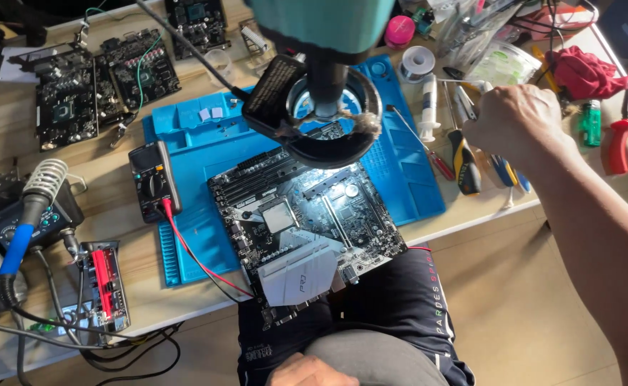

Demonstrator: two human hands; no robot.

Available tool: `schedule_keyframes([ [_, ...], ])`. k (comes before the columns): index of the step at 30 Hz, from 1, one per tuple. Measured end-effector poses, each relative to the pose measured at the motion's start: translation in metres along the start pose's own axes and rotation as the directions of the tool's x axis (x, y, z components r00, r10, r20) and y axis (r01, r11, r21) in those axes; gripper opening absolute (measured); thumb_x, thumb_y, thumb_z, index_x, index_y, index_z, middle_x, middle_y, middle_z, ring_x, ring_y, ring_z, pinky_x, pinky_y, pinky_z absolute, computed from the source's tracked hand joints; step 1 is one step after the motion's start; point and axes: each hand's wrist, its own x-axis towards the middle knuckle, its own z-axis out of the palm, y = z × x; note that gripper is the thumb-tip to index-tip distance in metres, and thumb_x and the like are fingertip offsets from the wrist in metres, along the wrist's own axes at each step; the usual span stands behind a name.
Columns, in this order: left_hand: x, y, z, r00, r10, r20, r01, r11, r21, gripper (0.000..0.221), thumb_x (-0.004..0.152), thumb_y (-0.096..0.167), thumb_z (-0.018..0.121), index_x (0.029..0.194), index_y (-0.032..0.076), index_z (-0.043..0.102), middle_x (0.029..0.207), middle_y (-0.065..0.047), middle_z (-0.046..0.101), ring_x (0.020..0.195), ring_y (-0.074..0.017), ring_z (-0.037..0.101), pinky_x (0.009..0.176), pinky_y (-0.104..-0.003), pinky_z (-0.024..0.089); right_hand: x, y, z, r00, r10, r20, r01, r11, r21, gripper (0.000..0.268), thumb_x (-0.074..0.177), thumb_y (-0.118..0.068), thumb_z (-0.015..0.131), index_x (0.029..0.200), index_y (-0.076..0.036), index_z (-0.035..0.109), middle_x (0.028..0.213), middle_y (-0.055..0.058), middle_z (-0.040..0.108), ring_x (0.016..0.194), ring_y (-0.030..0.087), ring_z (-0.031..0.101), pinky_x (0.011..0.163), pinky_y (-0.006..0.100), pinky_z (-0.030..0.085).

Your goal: The person is performing diagnostic tests and repairs on a computer motherboard using a hot air station, tweezers, and a multimeter.

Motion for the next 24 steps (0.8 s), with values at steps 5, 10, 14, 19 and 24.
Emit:
schedule_keyframes([
  [5,0.007,-0.025,-0.021,0.700,0.200,0.686,0.234,0.843,-0.485,0.021,0.112,0.043,0.068,0.121,0.028,0.081,0.096,0.011,0.074,0.087,-0.0135,0.071,0.085,-0.032,0.052,0.012,-0.003,0.004,0.996,0.051,-0.071,-0.051,0.999,0.003,0.043,0.093,-0.043,0.065,0.084,-0.006,0.085,0.086,0.015,0.078,0.088,0.034,0.073,0.091,0.046,0.051],
  [10,-0.004,-0.059,0.001,0.558,-0.097,0.824,0.396,0.904,-0.161,0.036,0.104,0.047,0.062,0.126,0.025,0.080,0.117,0.005,0.075,0.114,-0.0157,0.066,0.096,-0.036,0.052,-0.014,0.002,-0.004,0.980,-0.004,-0.199,0.007,1.000,0.013,0.051,0.103,-0.060,0.060,0.104,-0.018,0.087,0.105,0.016,0.083,0.104,0.039,0.076,0.094,0.050,0.052],
  [14,-0.041,-0.126,0.030,0.638,-0.179,0.749,0.316,0.948,-0.042,0.042,0.110,0.044,0.059,0.135,0.013,0.072,0.134,-0.005,0.072,0.126,-0.0282,0.069,0.112,-0.043,0.049,-0.087,0.019,0.014,0.844,-0.184,-0.504,0.325,0.923,0.207,0.048,0.108,-0.036,0.081,0.077,-0.008,0.055,0.081,0.009,0.058,0.085,0.036,0.063,0.081,0.049,0.050],
  [19,-0.044,-0.150,0.071,0.592,-0.209,0.778,0.238,0.968,0.079,0.047,0.111,0.034,0.058,0.153,0.013,0.063,0.120,-0.022,0.080,0.113,-0.0385,0.077,0.102,-0.049,0.056,-0.173,0.023,0.092,0.931,-0.350,0.100,0.190,0.702,0.687,0.016,0.090,-0.034,0.084,0.091,-0.021,0.093,0.079,-0.010,0.089,0.072,0.005,0.072,0.078,0.024,0.057],
  [24,0.014,-0.112,0.088,0.195,-0.235,0.952,0.379,0.913,0.148,0.070,0.113,0.021,0.051,0.177,0.026,0.024,0.183,-0.017,0.017,0.167,-0.0380,0.021,0.140,-0.046,0.014,-0.171,-0.024,0.302,0.975,-0.083,0.207,-0.059,0.800,0.597,0.043,0.093,-0.032,0.077,0.134,-0.020,0.070,0.130,-0.002,0.083,0.111,0.023,0.082,0.097,0.041,0.060],
])
